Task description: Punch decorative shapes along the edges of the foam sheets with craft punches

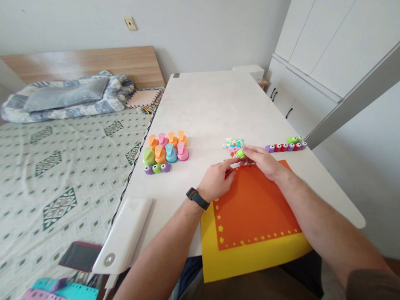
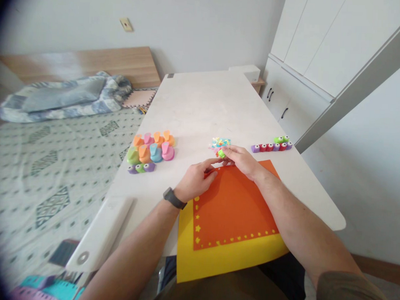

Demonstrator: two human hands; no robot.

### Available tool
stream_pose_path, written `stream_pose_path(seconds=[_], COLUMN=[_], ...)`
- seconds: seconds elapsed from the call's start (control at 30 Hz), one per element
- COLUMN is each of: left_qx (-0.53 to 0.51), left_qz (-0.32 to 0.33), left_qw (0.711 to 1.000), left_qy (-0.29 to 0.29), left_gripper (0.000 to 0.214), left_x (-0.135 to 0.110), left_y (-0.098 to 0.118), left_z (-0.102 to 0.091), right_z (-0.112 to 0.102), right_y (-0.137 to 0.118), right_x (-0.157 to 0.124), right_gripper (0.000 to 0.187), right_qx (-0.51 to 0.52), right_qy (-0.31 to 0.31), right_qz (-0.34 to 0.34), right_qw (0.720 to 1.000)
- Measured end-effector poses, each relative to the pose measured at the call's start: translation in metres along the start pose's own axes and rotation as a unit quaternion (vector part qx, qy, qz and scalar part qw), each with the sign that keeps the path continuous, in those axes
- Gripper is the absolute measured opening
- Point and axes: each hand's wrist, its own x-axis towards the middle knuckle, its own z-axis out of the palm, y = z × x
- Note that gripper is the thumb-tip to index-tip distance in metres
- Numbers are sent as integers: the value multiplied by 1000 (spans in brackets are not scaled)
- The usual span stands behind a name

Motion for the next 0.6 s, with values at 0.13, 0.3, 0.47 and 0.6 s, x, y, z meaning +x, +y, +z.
stream_pose_path(seconds=[0.13, 0.3, 0.47, 0.6], left_qx=[10, 20, 10, -4], left_qz=[1, -10, -22, -32], left_qw=[1000, 1000, 1000, 999], left_qy=[0, -5, -2, 8], left_gripper=[49, 53, 45, 33], left_x=[1, 0, 0, -1], left_y=[-1, 0, 0, -2], left_z=[1, 0, 0, 1], right_z=[1, 0, -1, -1], right_y=[-1, -1, -1, -1], right_x=[0, -1, 0, 1], right_gripper=[39, 42, 43, 41], right_qx=[3, -4, -20, -36], right_qy=[1, -3, 9, 45], right_qz=[-1, 6, -2, -22], right_qw=[1000, 1000, 1000, 998])
